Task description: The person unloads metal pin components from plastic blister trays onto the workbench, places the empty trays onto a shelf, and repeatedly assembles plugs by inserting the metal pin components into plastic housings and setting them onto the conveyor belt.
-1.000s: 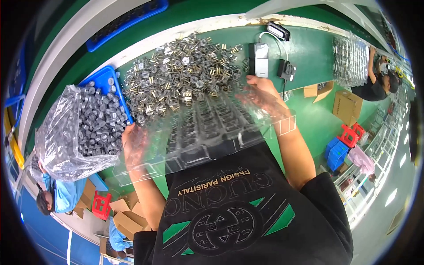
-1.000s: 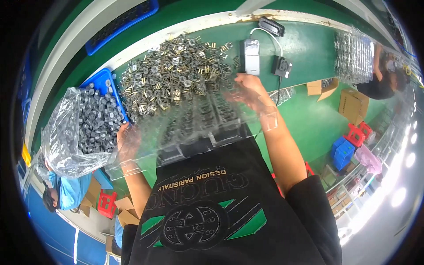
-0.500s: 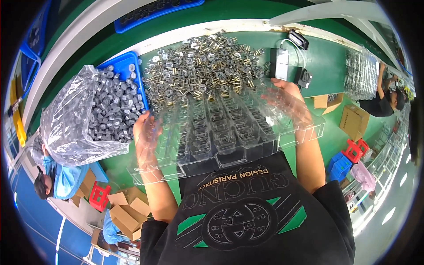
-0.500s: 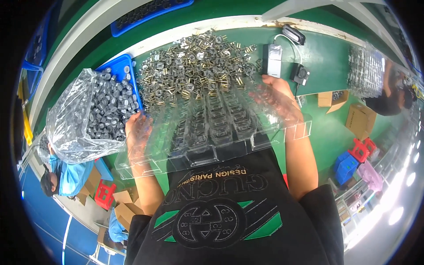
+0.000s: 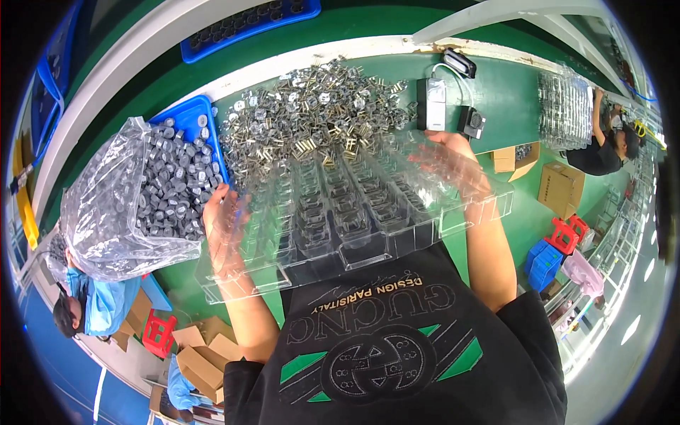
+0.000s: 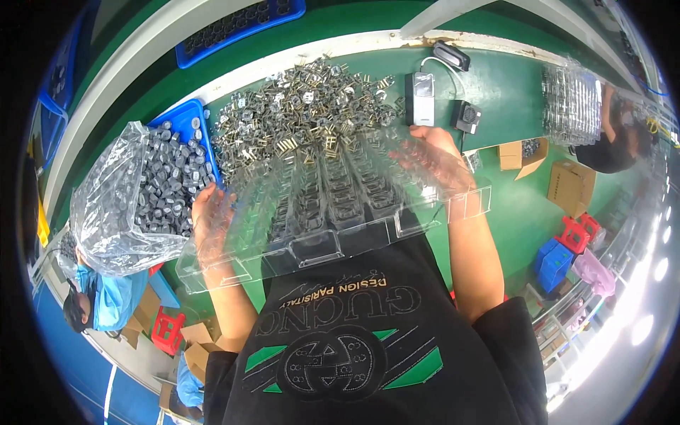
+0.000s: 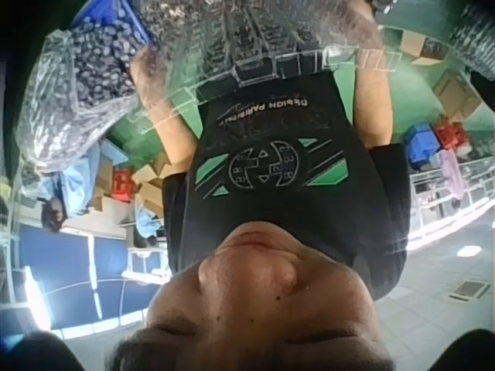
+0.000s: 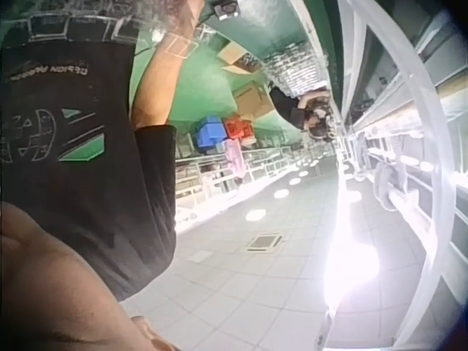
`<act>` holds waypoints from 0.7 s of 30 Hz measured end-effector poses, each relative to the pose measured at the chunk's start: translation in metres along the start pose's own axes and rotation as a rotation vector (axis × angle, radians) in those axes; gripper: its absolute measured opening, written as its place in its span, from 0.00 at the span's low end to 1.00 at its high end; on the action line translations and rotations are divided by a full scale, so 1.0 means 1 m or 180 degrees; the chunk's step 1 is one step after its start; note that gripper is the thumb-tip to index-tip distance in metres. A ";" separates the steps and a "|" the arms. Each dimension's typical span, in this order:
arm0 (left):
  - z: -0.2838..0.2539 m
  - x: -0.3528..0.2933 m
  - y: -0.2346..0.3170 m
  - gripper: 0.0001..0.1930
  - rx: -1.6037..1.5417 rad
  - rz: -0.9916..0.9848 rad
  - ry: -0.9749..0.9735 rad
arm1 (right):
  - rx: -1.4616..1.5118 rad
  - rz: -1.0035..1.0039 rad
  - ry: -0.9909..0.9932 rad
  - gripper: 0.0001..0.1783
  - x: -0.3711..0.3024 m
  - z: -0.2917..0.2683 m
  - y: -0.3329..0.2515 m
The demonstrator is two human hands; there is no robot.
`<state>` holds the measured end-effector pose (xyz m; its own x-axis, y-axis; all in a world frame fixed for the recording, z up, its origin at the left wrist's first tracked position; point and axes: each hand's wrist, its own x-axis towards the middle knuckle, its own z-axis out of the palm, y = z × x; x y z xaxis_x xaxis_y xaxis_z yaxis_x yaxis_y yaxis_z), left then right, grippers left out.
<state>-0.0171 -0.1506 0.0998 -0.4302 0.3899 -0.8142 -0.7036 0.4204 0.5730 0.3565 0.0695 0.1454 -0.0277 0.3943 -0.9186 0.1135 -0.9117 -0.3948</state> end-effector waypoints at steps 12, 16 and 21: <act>0.004 -0.009 0.016 0.27 0.0052 0.0093 0.0026 | -0.0096 -0.0156 -0.0040 0.30 -0.010 0.008 -0.014; 0.007 -0.006 0.020 0.21 0.0091 -0.0084 -0.0005 | -0.0638 -0.0161 -0.0148 0.31 -0.006 -0.005 -0.010; 0.004 -0.014 0.023 0.22 -0.0026 -0.0097 -0.0039 | -0.0097 -0.0027 -0.0001 0.30 -0.037 0.003 -0.023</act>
<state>-0.0254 -0.1430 0.1250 -0.4017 0.3869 -0.8300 -0.7208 0.4255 0.5472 0.3523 0.0759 0.1883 -0.0291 0.4018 -0.9153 0.1435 -0.9045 -0.4016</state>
